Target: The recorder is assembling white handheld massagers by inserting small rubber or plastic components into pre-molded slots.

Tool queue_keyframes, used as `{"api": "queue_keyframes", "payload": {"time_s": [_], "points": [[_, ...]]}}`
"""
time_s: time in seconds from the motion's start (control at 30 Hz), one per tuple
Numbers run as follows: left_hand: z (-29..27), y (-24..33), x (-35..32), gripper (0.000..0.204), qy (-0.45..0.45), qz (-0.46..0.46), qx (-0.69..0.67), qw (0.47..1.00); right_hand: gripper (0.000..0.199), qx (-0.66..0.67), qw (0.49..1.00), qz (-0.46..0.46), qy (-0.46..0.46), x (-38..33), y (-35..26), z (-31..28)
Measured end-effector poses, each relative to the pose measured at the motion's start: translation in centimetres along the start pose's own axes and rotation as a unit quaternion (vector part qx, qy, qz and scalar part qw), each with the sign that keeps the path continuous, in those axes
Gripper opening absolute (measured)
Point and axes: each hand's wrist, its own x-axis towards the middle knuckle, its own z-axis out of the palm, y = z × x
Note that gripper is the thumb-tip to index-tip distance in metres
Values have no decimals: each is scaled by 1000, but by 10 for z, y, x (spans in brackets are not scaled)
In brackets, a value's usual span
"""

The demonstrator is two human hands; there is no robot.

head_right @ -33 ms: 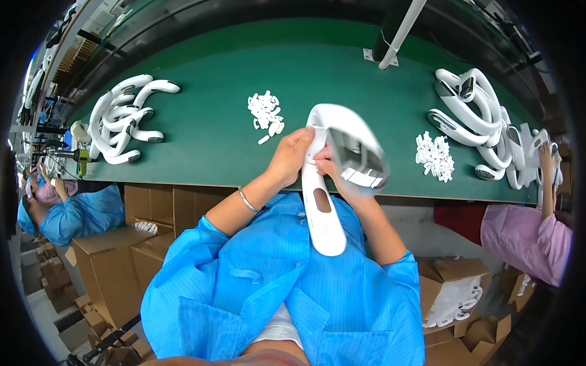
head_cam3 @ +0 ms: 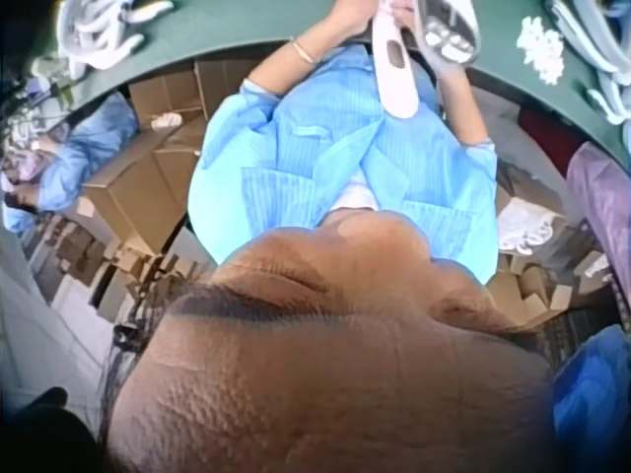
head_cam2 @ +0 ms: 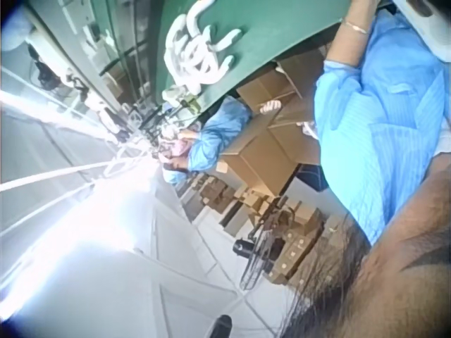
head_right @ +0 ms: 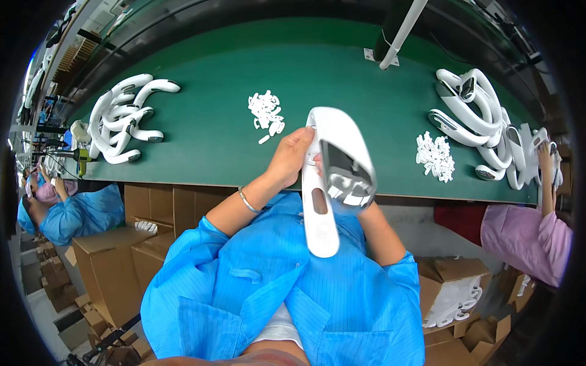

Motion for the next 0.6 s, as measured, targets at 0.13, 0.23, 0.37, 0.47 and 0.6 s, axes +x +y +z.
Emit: {"api": "queue_keyframes", "payload": {"time_s": [0.13,0.23,0.37,0.47,0.6], "points": [[1,1,-7,40,-36,11,24,999,7,-136,990,-12,30,-6,-2,7],[-3,-4,-8,36,-34,30,62,997,6,-96,993,58,26,1,-3,5],[1,0,-14,32,-52,32,40,997,7,-68,992,105,28,6,-13,-2],[-4,-2,-14,40,-115,41,47,991,13,-77,987,99,105,4,-34,10],[-5,-1,-15,38,-111,119,140,977,25,-145,982,84,93,12,-43,12]]}}
